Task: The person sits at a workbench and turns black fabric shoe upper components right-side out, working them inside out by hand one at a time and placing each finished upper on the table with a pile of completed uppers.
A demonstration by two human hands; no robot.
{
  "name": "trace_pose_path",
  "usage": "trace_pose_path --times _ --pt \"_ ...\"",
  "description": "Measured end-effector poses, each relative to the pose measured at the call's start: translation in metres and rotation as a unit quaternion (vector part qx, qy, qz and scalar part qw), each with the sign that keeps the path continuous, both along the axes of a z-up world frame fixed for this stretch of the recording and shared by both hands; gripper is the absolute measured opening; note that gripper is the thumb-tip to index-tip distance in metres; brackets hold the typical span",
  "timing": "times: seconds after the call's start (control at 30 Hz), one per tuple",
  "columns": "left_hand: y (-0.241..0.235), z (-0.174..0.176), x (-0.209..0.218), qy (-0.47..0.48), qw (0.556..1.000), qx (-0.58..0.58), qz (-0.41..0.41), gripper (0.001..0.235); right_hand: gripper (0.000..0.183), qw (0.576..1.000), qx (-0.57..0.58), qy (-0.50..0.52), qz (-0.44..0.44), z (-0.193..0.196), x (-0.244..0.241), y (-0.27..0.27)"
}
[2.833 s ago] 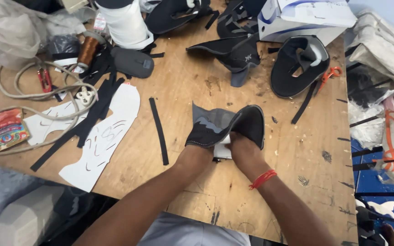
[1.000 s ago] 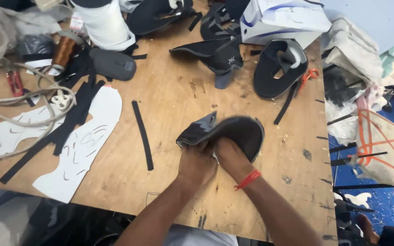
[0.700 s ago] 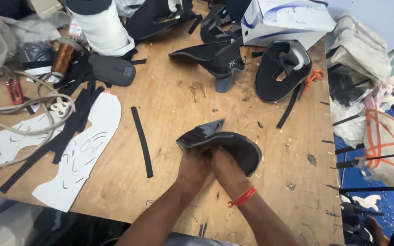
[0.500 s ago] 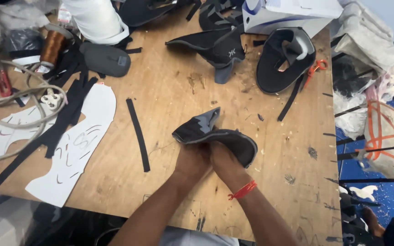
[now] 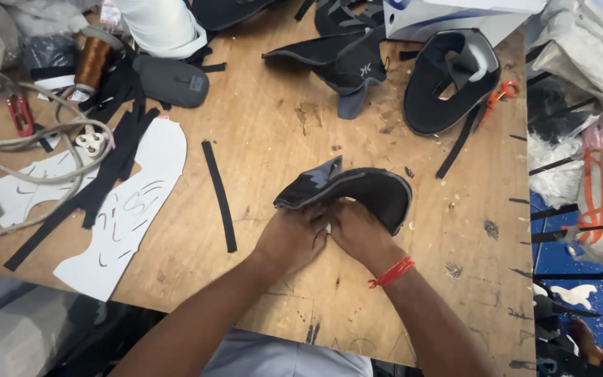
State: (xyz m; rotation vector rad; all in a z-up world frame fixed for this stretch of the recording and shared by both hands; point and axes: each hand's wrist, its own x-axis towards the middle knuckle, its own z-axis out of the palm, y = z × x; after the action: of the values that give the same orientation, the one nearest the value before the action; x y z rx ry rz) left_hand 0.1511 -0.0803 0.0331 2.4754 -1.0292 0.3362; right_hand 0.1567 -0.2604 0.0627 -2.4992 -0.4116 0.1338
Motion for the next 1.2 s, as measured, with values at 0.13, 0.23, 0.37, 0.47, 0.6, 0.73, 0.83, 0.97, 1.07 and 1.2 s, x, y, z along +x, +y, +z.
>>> trace_pose_path --times 0.13,0.23,0.37,0.47,0.6,0.73,0.83,0.97,1.07,1.2 --pt "-0.012 0.017 0.014 0.038 0.986 0.161 -0.014 0.035 0.026 0.991 -0.004 0.123 -0.054 -0.002 -0.005 0.006" --pt "-0.014 0.066 0.013 0.262 0.933 0.226 -0.102 0.023 0.042 0.964 -0.107 -0.243 -0.009 -0.061 -0.042 -0.006" --pt "0.002 0.028 0.048 -0.059 0.985 0.004 -0.161 0.019 0.047 0.883 -0.284 -0.367 0.067 -0.054 -0.043 0.001" --pt "0.003 -0.033 0.077 0.175 0.981 0.078 0.034 0.026 0.051 0.983 -0.155 -0.077 0.053 -0.03 -0.043 0.009" --pt "0.004 -0.001 0.072 0.182 0.979 0.091 0.015 0.03 0.043 0.98 -0.118 -0.135 0.086 -0.032 -0.038 -0.002" --pt "0.031 -0.004 0.046 0.103 0.988 0.094 -0.066 0.027 0.063 0.98 -0.087 -0.181 0.017 -0.025 -0.031 0.009" --pt "0.046 -0.012 0.012 0.028 0.989 0.052 -0.132 0.033 0.07 0.965 -0.251 -0.065 -0.042 -0.034 -0.032 0.02" --pt "0.043 0.007 -0.004 0.064 0.989 0.016 -0.134 0.033 0.054 0.955 -0.222 -0.19 -0.044 -0.043 -0.03 0.022" --pt "0.036 0.028 -0.006 0.158 0.986 -0.028 -0.036 0.056 0.056 0.965 -0.247 -0.072 -0.054 -0.022 -0.028 0.028" --pt "0.02 0.003 0.001 0.256 0.96 -0.03 0.105 0.069 0.053 0.992 -0.042 -0.067 -0.101 -0.008 -0.035 0.028"
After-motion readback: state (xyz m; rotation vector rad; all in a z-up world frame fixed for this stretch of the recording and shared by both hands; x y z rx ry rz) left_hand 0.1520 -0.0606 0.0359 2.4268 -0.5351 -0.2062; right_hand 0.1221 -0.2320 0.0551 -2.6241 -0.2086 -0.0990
